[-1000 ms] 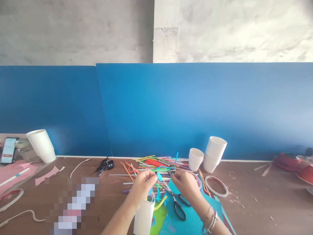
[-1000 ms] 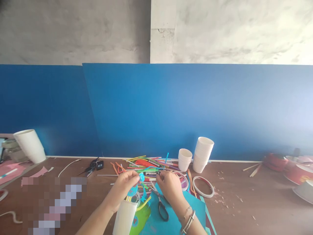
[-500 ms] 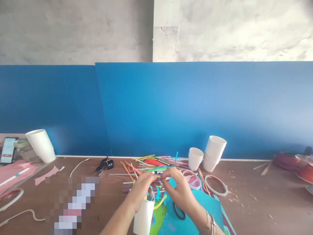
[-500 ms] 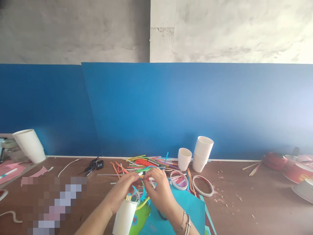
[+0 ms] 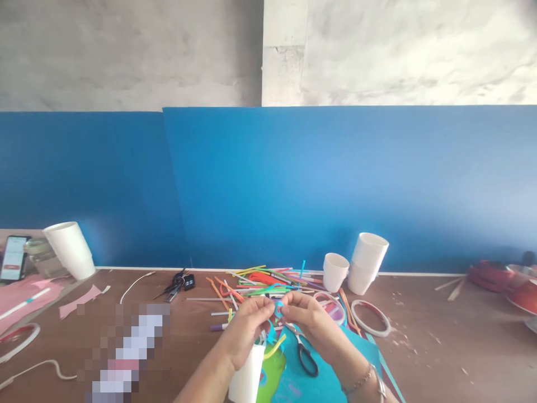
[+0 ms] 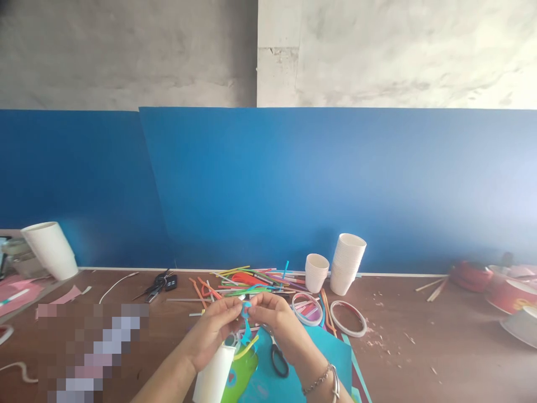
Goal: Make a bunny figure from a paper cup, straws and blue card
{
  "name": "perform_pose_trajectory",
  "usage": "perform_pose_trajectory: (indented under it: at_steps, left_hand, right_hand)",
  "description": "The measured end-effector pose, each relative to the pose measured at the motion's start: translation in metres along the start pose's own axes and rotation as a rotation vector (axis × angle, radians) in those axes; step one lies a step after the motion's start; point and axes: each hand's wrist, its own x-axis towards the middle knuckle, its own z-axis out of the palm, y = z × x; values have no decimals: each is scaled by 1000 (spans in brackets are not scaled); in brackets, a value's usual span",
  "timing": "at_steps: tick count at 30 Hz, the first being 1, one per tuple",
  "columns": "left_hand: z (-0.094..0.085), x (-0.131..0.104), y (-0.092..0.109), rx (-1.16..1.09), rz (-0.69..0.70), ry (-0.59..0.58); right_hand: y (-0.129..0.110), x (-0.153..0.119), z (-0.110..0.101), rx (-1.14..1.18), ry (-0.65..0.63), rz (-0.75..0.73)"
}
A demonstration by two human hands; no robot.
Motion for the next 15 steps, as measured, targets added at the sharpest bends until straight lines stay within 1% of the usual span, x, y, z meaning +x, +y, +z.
perform_pose_trajectory:
  at_steps: [2,5,8,10,12,14,15]
  left_hand:
    - [3,2,-6,-34,54,74]
    - [7,2,-10,43,161,199]
    - [10,2,-9,189,195,226]
    - [9,2,-9,407,251,243]
    - [8,1,-12,741,355,241]
    - [6,1,-17,1078,426,190]
    - [6,0,-21,1213,428,153]
  right_hand:
    - [0,-1,3,13,73,13]
    - [1,0,7,-58,137,-5]
    - [2,1,6,-91,166,-65]
    - [3,4,0,-144,195,-91]
    - [6,8,-12,-241,212,-106]
    - [12,14,-26,-391,184,-95]
    - [16,17,-33,-481,158,-74]
